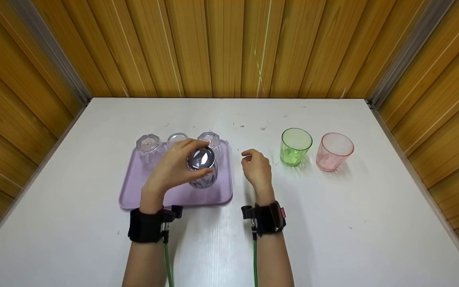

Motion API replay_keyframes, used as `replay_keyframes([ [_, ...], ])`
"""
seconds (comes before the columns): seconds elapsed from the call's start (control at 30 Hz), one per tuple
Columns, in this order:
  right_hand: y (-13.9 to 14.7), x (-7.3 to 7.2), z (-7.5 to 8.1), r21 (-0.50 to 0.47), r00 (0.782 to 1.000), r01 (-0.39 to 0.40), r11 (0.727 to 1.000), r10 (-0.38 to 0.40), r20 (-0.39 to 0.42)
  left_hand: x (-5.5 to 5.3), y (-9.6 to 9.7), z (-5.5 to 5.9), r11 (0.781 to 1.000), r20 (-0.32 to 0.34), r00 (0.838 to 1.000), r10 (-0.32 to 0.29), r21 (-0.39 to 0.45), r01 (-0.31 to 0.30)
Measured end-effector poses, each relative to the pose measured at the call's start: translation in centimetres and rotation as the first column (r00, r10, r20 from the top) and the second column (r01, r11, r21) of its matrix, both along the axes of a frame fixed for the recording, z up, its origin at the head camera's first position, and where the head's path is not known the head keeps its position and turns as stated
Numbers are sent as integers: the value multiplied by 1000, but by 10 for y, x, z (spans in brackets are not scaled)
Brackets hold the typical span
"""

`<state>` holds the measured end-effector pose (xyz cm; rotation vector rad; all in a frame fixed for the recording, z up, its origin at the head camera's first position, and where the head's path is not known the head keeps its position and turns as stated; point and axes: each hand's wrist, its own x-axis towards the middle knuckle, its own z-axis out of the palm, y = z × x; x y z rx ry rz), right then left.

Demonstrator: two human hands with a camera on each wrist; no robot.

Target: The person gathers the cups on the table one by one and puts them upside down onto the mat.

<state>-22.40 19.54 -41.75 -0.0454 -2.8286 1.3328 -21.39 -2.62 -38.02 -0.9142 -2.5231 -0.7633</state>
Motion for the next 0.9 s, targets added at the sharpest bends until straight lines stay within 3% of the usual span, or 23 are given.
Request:
replay_keyframes([
  [0.47, 9, -6, -5, 76, 992, 123, 990, -120, -44, 0, -9, 1, 995, 98, 993, 72, -72, -65],
  [0.9, 15, -9, -12, 171, 957, 258, 951, -227, -183, 0, -15, 2, 992, 188, 976, 113, -71, -102],
])
